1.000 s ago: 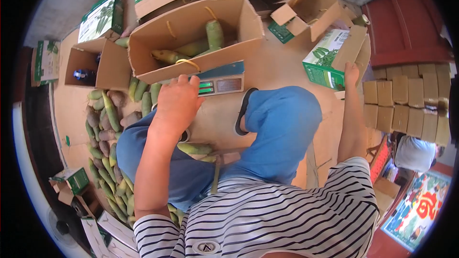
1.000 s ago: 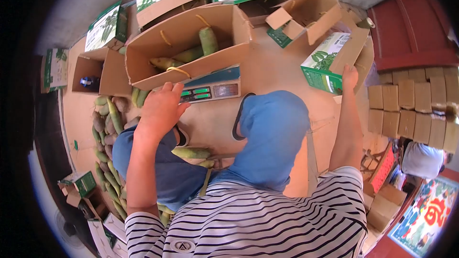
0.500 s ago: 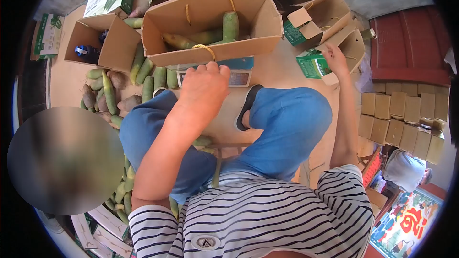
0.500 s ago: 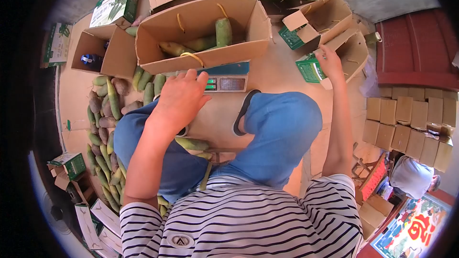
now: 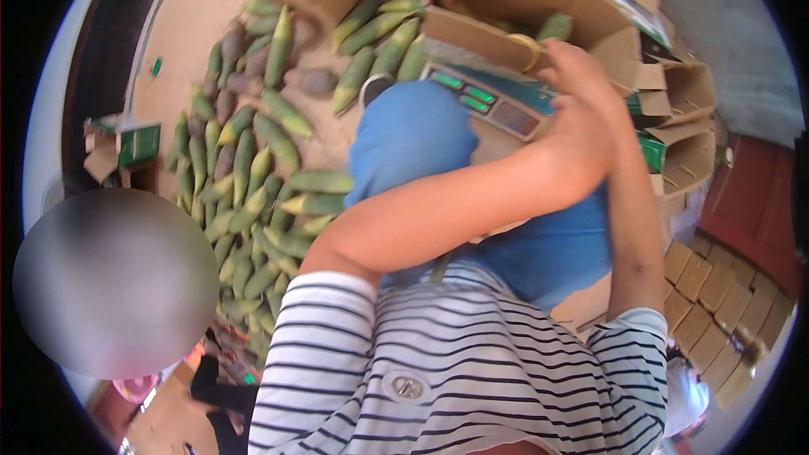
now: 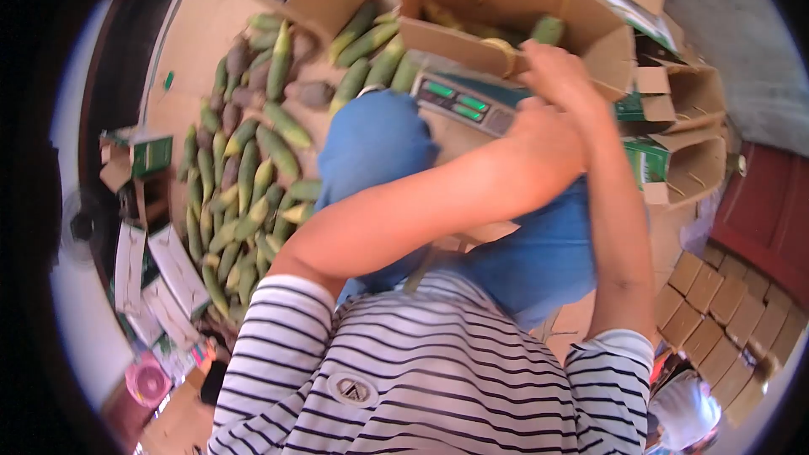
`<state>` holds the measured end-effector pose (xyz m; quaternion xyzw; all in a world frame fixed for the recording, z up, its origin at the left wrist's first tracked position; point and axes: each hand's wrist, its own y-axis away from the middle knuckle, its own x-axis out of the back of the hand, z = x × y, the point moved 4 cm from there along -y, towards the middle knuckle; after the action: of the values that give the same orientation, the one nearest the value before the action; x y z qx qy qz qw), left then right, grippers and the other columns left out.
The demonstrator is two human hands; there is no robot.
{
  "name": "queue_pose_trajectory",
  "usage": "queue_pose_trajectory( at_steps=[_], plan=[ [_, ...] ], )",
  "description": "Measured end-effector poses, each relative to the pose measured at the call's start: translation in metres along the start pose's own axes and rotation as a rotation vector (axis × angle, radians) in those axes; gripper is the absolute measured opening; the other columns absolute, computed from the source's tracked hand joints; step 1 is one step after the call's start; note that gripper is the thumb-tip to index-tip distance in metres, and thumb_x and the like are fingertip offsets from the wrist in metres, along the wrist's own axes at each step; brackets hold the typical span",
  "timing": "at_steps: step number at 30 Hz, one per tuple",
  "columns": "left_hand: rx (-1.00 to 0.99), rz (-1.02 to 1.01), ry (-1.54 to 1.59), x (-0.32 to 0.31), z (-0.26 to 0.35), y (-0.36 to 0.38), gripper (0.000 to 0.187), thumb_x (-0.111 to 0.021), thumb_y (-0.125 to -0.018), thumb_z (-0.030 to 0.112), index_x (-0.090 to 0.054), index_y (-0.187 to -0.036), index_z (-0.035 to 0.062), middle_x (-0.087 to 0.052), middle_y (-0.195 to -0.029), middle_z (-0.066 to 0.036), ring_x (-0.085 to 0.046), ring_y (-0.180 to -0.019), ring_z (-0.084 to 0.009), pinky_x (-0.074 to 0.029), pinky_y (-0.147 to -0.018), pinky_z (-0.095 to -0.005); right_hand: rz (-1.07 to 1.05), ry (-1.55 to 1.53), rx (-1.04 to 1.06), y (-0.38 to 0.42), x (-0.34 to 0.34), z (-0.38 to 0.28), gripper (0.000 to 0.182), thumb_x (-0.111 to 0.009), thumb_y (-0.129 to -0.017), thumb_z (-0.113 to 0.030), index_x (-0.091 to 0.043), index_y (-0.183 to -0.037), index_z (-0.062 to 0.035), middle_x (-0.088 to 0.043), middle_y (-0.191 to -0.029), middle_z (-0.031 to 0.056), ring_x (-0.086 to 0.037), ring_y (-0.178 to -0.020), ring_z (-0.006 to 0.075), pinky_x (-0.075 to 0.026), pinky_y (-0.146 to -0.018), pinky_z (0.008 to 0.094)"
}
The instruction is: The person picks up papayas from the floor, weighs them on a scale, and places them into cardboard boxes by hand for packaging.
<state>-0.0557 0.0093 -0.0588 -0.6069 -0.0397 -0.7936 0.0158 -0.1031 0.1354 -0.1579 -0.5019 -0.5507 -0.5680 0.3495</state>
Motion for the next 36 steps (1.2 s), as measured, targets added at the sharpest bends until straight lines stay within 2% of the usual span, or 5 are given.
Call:
queue_pose_trajectory(
  at_steps=[10,14,17,28,36],
  plan=[
    [0.233,0.834,0.394,0.023,-0.141,0.107,0.029,-0.063,-0.082,0.023,-0.06,-0.103,0.0026,-0.061,-0.098,-0.015,-0.058,-0.091,-0.0332,-0.047,-0.078,-0.038,-0.06,-0.15,0.106,-0.007,-0.002,0.005,0.029,-0.055,-0.087,-0.014,-0.048,-0.112,-0.0011,-0.06,-0.097,0.0222,-0.055,-0.095,0.04,-0.045,-0.08,0.0414],
    [0.93,0.057,0.152,-0.162,-0.234,0.264,0.034,-0.064,-0.081,0.03,-0.054,-0.098,0.0018,-0.059,-0.096,-0.022,-0.057,-0.09,-0.0389,-0.047,-0.076,-0.0448,-0.023,-0.252,0.109,-0.003,0.003,0.001,0.028,-0.054,-0.088,-0.013,-0.046,-0.11,0.001,-0.057,-0.097,0.0252,-0.053,-0.094,0.0415,-0.043,-0.077,0.0417],
    [1.043,-0.615,0.105,-0.269,-0.206,0.363,0.036,-0.067,-0.076,0.025,-0.057,-0.106,0.008,-0.058,-0.109,-0.016,-0.057,-0.1,-0.0329,-0.049,-0.078,-0.0443,-0.08,-0.207,0.091,-0.006,0.007,-0.002,0.03,-0.054,-0.088,-0.014,-0.046,-0.112,0.001,-0.057,-0.098,0.0246,-0.053,-0.094,0.041,-0.042,-0.078,0.0414],
    [0.782,-0.001,-0.052,-0.314,-0.148,0.328,0.044,-0.054,-0.078,0.011,-0.05,-0.122,0.0093,-0.049,-0.125,-0.013,-0.044,-0.119,-0.0283,-0.034,-0.1,-0.0416,-0.152,-0.234,-0.001,-0.003,0.015,-0.015,0.032,-0.054,-0.089,-0.017,-0.047,-0.115,0.001,-0.057,-0.102,0.0241,-0.053,-0.096,0.0402,-0.042,-0.08,0.0409],
    [0.632,-0.745,0.07,-0.337,-0.18,0.295,0.051,-0.071,-0.068,0.032,-0.057,-0.114,0.0143,-0.057,-0.116,-0.01,-0.052,-0.113,-0.0268,-0.037,-0.096,-0.0459,-0.07,-0.26,0.072,-0.004,0.012,-0.011,0.028,-0.054,-0.088,-0.017,-0.048,-0.11,-0.0005,-0.058,-0.098,0.0231,-0.054,-0.095,0.04,-0.042,-0.078,0.0422]
  ],
)
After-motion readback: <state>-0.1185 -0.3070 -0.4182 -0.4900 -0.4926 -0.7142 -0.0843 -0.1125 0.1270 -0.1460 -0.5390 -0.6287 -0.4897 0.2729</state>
